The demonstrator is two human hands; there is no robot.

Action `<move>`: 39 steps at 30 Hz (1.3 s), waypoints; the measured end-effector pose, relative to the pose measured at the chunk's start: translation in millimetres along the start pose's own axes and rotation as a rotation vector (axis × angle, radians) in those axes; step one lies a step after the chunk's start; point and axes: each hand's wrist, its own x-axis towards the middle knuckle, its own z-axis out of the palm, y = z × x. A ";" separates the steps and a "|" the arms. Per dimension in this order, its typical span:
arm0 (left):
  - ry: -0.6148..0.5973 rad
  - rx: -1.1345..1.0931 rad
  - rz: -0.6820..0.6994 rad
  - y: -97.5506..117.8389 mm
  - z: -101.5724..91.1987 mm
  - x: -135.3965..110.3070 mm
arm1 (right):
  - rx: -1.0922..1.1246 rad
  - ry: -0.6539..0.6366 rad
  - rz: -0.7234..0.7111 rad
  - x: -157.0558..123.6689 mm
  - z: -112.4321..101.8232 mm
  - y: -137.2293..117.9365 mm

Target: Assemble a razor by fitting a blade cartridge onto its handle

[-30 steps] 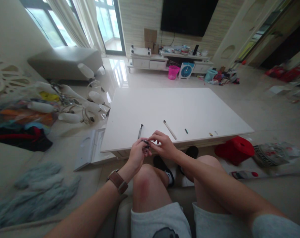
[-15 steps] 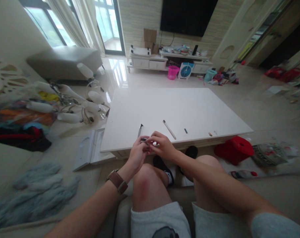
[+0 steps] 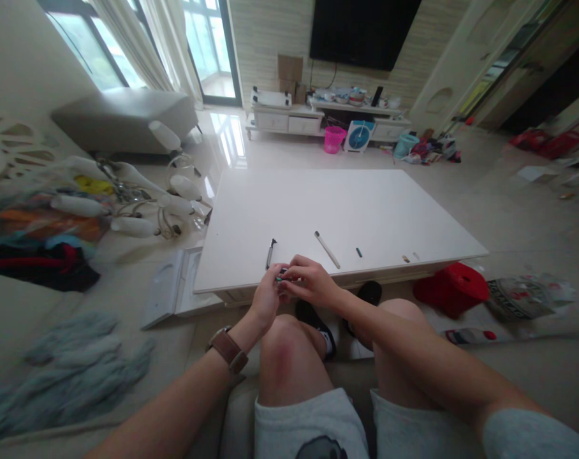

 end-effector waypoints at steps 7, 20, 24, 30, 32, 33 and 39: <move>-0.008 0.015 0.004 1.3 0.3 -1.2 | -0.033 -0.006 0.008 -1.6 -0.1 2.0; -0.034 0.031 0.063 -0.7 -1.3 2.0 | 0.026 0.042 0.031 -0.1 -3.8 -5.3; -0.017 0.024 0.077 1.1 -0.6 1.5 | 0.035 0.047 0.070 -0.5 -3.4 -4.8; -0.024 0.048 0.072 -1.0 -2.4 3.6 | 0.038 0.039 0.064 -0.5 -3.0 -3.2; -0.028 0.050 0.074 -1.6 -2.4 4.0 | 0.035 0.032 0.065 -0.8 -3.2 -2.6; -0.026 0.047 0.075 -1.8 -2.4 4.1 | 0.035 0.028 0.068 -1.0 -3.3 -2.3; -0.017 0.054 0.069 -2.0 -2.3 4.2 | 0.042 0.020 0.073 -2.4 -2.3 -1.8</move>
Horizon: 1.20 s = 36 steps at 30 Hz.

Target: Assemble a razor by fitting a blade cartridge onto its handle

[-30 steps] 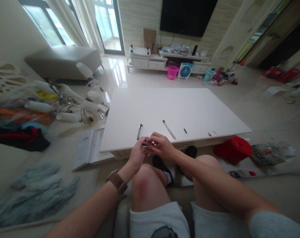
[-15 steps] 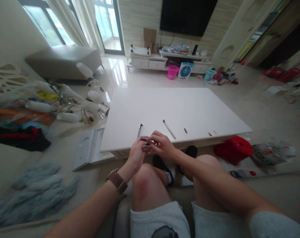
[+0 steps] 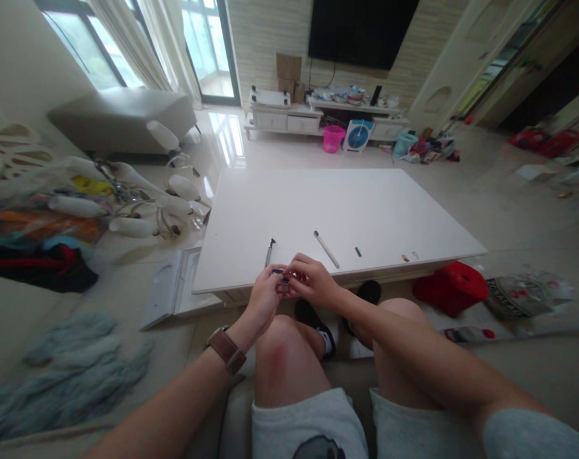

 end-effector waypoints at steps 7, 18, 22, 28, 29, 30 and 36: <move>-0.006 0.000 -0.011 2.7 1.9 -2.7 | -0.001 0.010 0.011 1.3 -1.9 1.4; 0.030 0.049 -0.012 3.8 1.0 -2.7 | -0.210 0.099 0.125 16.7 -30.8 40.7; 0.035 0.055 -0.005 5.4 1.5 -3.2 | -0.535 0.028 0.737 18.1 -93.1 106.9; -0.020 0.036 -0.008 6.6 2.5 -3.6 | -0.557 -0.120 1.065 -23.9 -144.6 170.7; -0.025 0.032 -0.004 6.7 2.6 -3.7 | -0.554 -0.137 1.092 -29.5 -146.3 175.3; -0.029 0.026 0.002 6.7 2.6 -3.8 | -0.550 -0.151 1.114 -33.9 -147.3 178.7; -0.060 -0.008 0.027 7.3 3.8 -5.2 | -0.469 -0.199 1.195 -44.2 -153.2 183.7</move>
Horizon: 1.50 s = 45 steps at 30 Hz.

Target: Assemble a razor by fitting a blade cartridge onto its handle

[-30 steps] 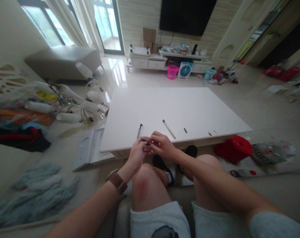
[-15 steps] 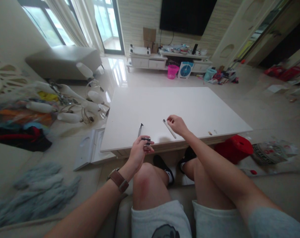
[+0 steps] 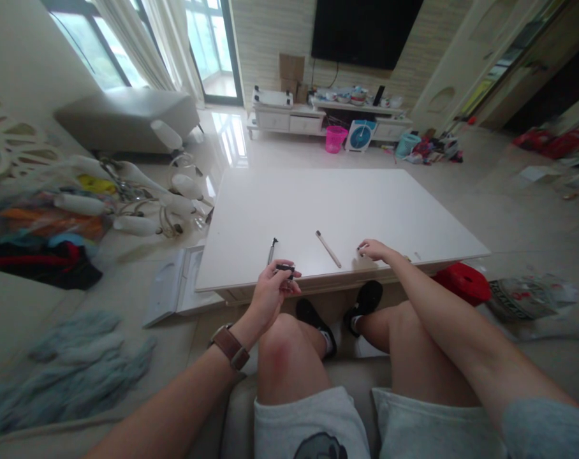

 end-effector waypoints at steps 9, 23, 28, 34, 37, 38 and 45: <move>-0.011 -0.022 0.036 2.4 1.4 -1.4 | 0.043 -0.071 -0.083 1.4 2.6 0.1; -0.075 -0.032 0.033 1.1 3.1 -3.2 | -0.007 -0.089 -0.101 5.2 4.9 0.1; -0.057 -0.023 0.039 0.8 3.5 -2.7 | -0.023 -0.086 -0.101 5.6 5.3 0.1; -0.046 -0.007 0.041 -1.1 1.8 -0.9 | -0.037 -0.080 -0.097 7.4 6.3 1.2; -0.052 0.003 0.039 -2.0 1.0 -0.1 | -0.041 -0.078 -0.103 7.6 6.5 1.2; -0.054 0.005 0.037 -2.0 1.0 -0.1 | -0.043 -0.078 -0.105 7.6 6.5 1.1; -0.046 0.007 0.031 0.3 2.8 -2.0 | -0.056 -0.069 -0.138 9.5 8.1 0.6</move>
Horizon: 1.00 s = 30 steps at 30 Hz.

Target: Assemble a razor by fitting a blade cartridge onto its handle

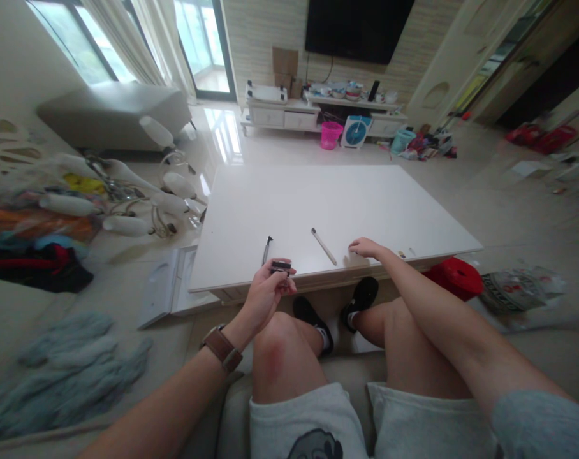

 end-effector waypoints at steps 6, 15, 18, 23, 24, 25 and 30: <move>-0.012 -0.005 -0.005 -1.6 -1.7 1.2 | -0.012 0.010 -0.017 3.2 4.0 2.0; -0.024 -0.001 -0.008 -0.3 0.4 0.5 | -0.084 0.045 -0.027 6.3 11.9 -2.1; -0.018 0.005 -0.017 0.8 0.9 0.0 | -0.099 0.039 -0.026 3.7 13.1 -5.9; 0.004 0.002 -0.028 0.7 -1.0 0.7 | -0.118 0.059 -0.021 -0.4 15.8 -11.5; 0.005 -0.003 -0.032 0.6 -1.5 0.9 | -0.120 0.068 -0.017 -0.5 16.6 -12.1; 0.004 -0.008 -0.034 0.5 -2.0 1.1 | -0.120 0.074 -0.012 -0.3 17.5 -12.4; -0.001 -0.015 -0.031 0.4 -3.0 1.8 | -0.100 0.053 -0.004 1.2 20.1 -13.2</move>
